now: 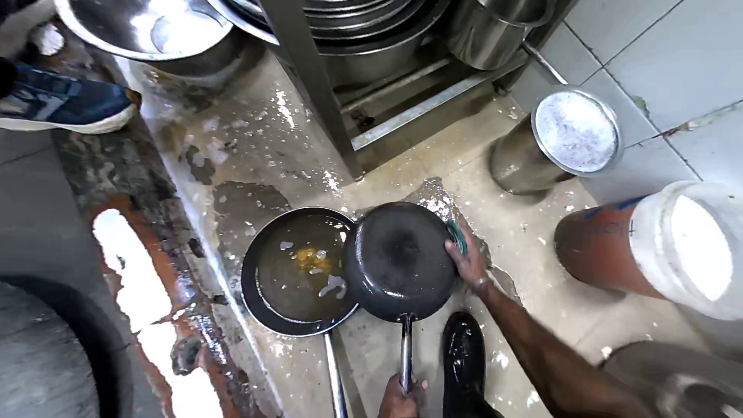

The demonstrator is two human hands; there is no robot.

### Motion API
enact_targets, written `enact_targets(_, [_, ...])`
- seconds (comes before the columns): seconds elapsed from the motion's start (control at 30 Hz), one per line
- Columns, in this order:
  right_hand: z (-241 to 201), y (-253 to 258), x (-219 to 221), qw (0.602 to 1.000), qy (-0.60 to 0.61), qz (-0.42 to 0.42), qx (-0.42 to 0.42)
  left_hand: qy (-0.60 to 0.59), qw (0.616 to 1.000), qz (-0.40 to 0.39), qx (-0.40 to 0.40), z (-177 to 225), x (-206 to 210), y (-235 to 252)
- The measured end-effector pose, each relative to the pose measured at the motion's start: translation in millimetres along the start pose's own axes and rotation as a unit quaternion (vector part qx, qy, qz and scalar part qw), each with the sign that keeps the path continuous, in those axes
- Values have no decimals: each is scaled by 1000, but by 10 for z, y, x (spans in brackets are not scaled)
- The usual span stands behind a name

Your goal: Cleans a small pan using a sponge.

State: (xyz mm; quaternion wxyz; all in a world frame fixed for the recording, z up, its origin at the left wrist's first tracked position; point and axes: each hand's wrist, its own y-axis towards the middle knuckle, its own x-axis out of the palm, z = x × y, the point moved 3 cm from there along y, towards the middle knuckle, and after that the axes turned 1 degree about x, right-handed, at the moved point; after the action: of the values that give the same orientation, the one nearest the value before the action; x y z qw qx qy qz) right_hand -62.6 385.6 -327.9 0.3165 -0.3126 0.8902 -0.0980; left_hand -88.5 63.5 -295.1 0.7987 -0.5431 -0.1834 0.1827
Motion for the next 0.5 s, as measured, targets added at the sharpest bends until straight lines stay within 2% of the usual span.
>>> enact_targets(0.03, [146, -271, 47, 999, 25, 23, 6, -25, 1000, -12, -1, 8, 79, -23])
enact_targets(0.1, [223, -795, 179, 999, -6, 39, -7, -63, 998, -32, -7, 15, 229, -60])
enact_targets(0.17, [63, -1193, 307, 989, -118, 18, -90, -73, 997, -38, -9, 15, 300, -46])
enact_targets(0.27, [-411, -1412, 475, 926, -268, -102, -248, -58, 998, -25, -8, -27, 235, 6])
enact_targets(0.33, [-732, -1252, 599, 882, -302, -206, -298, -32, 999, -4, -4, -66, 160, 62])
enact_targets(0.37, [-844, -1110, 669, 872, -301, -236, -305, -15, 1000, 9, -5, -85, 112, 80])
enact_targets(0.43, [-990, -684, 767, 881, -288, -244, -284, 1, 1000, 18, -9, -69, 16, 94])
enact_targets(0.5, [-993, -72, 714, 903, -295, -205, -237, -16, 1000, 4, -18, -2, 24, 41])
